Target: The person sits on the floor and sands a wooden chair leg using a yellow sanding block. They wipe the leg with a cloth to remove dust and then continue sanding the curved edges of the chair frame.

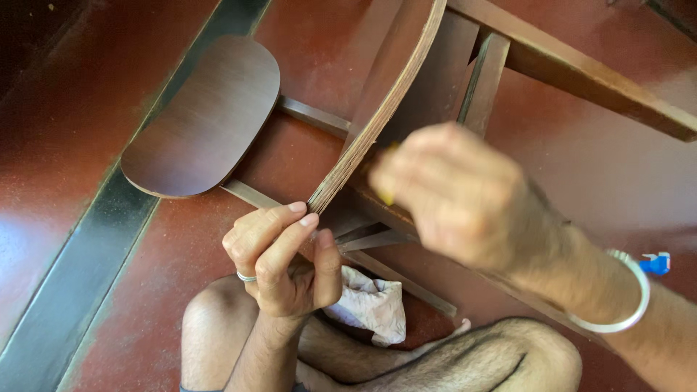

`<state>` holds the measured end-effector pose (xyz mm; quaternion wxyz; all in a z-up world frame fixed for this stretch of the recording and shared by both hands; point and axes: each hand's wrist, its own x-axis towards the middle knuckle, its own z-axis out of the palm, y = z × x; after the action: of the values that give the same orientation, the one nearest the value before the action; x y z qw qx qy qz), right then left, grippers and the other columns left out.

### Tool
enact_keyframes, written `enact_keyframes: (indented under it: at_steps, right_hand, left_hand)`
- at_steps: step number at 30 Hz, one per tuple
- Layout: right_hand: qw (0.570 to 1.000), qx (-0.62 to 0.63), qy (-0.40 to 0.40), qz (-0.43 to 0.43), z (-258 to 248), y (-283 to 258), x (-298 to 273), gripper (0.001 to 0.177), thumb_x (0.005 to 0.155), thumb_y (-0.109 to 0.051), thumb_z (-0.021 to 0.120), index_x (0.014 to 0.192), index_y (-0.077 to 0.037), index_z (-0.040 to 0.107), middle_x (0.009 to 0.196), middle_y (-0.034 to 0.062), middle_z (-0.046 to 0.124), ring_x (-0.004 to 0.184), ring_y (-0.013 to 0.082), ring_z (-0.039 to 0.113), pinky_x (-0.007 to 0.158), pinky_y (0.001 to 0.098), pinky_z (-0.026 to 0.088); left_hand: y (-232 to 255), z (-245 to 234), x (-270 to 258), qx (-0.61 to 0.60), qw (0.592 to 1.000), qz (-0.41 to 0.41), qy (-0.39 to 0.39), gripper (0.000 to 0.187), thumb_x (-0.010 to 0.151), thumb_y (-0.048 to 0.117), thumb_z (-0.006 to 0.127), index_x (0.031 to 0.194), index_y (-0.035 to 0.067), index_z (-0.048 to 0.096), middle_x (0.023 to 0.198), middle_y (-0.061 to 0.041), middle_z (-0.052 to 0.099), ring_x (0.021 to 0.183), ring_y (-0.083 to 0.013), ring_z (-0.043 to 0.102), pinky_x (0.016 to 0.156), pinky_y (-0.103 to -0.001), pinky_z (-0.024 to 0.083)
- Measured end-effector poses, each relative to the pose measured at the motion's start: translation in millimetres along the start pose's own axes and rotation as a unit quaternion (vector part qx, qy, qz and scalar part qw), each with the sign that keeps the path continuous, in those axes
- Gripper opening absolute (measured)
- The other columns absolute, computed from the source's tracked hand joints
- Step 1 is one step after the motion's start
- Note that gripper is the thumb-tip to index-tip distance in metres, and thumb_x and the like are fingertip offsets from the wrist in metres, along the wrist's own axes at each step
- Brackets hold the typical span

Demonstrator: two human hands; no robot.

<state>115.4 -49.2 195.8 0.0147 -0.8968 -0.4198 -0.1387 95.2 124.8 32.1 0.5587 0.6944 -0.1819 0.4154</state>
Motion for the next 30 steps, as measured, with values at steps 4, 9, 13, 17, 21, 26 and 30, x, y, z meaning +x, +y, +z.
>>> enact_keyframes:
  at_steps: [4,9,13,17,21,26,30]
  right_hand:
    - [1.000,0.004,0.003,-0.027,-6.3,0.4,7.6,0.019,0.078,0.001,0.068,0.095,0.005,0.075,0.096,0.0142,0.073,0.092,0.0284,0.069,0.081,0.0358,0.059]
    - [0.999,-0.013,0.013,-0.042,-2.5,-5.2,10.0,0.013,0.086,-0.003,0.073,0.097,0.004,0.076,0.095,0.0134,0.073,0.090,0.0235,0.069,0.078,0.0295,0.060]
    - [1.000,-0.025,0.003,0.006,-5.2,-2.1,10.1,0.013,0.088,-0.004,0.071,0.099,0.003,0.077,0.098,0.0112,0.074,0.095,0.0235,0.070,0.082,0.0310,0.059]
    - [0.999,-0.031,0.007,-0.006,-6.8,-2.7,13.8,0.015,0.089,-0.009,0.072,0.098,0.002,0.078,0.098,0.0103,0.074,0.093,0.0221,0.069,0.079,0.0317,0.058]
    - [0.998,-0.041,0.038,-0.022,-2.6,-9.3,13.1,0.012,0.087,-0.008,0.073,0.096,-0.002,0.079,0.095,0.0076,0.074,0.090,0.0186,0.069,0.078,0.0307,0.057]
    - [0.998,-0.053,0.019,0.011,1.1,-6.1,4.5,0.011,0.092,-0.006,0.072,0.099,-0.006,0.080,0.100,0.0053,0.076,0.097,0.0202,0.070,0.086,0.0363,0.055]
    - [0.996,-0.008,0.014,0.088,3.3,0.2,-2.1,0.018,0.089,0.003,0.070,0.099,-0.008,0.080,0.101,0.0016,0.076,0.101,0.0208,0.070,0.086,0.0382,0.054]
  left_hand:
    - [0.4,0.1,0.3,0.004,1.000,-0.012,-0.001,0.030,0.086,0.001,0.074,0.113,0.008,0.062,0.114,-0.009,0.062,0.103,-0.0223,0.058,0.089,-0.033,0.049]
    - [3.7,0.9,1.9,0.022,1.000,-0.009,-0.003,0.030,0.087,0.003,0.074,0.114,0.009,0.063,0.116,-0.009,0.061,0.106,-0.0241,0.056,0.095,-0.035,0.049]
    - [5.5,4.0,2.1,0.032,0.999,0.015,-0.006,0.027,0.089,0.001,0.075,0.114,0.008,0.066,0.120,-0.009,0.063,0.109,-0.0248,0.057,0.095,-0.035,0.051]
    - [7.4,7.9,3.0,0.032,0.999,0.023,-0.001,0.024,0.089,-0.002,0.075,0.111,0.007,0.071,0.123,-0.009,0.066,0.110,-0.0234,0.059,0.095,-0.034,0.052]
    - [8.3,7.5,4.7,0.034,0.999,0.024,-0.003,0.024,0.087,-0.002,0.074,0.109,0.007,0.070,0.124,-0.008,0.066,0.108,-0.0236,0.059,0.094,-0.034,0.051]
    - [10.2,7.5,2.9,0.035,0.999,0.010,-0.009,0.024,0.089,-0.002,0.074,0.111,0.008,0.070,0.126,-0.008,0.065,0.111,-0.0228,0.059,0.096,-0.033,0.051]
    - [9.6,8.3,1.7,0.032,0.999,0.003,-0.012,0.023,0.091,-0.002,0.074,0.112,0.008,0.069,0.127,-0.008,0.064,0.113,-0.0229,0.057,0.098,-0.032,0.051]
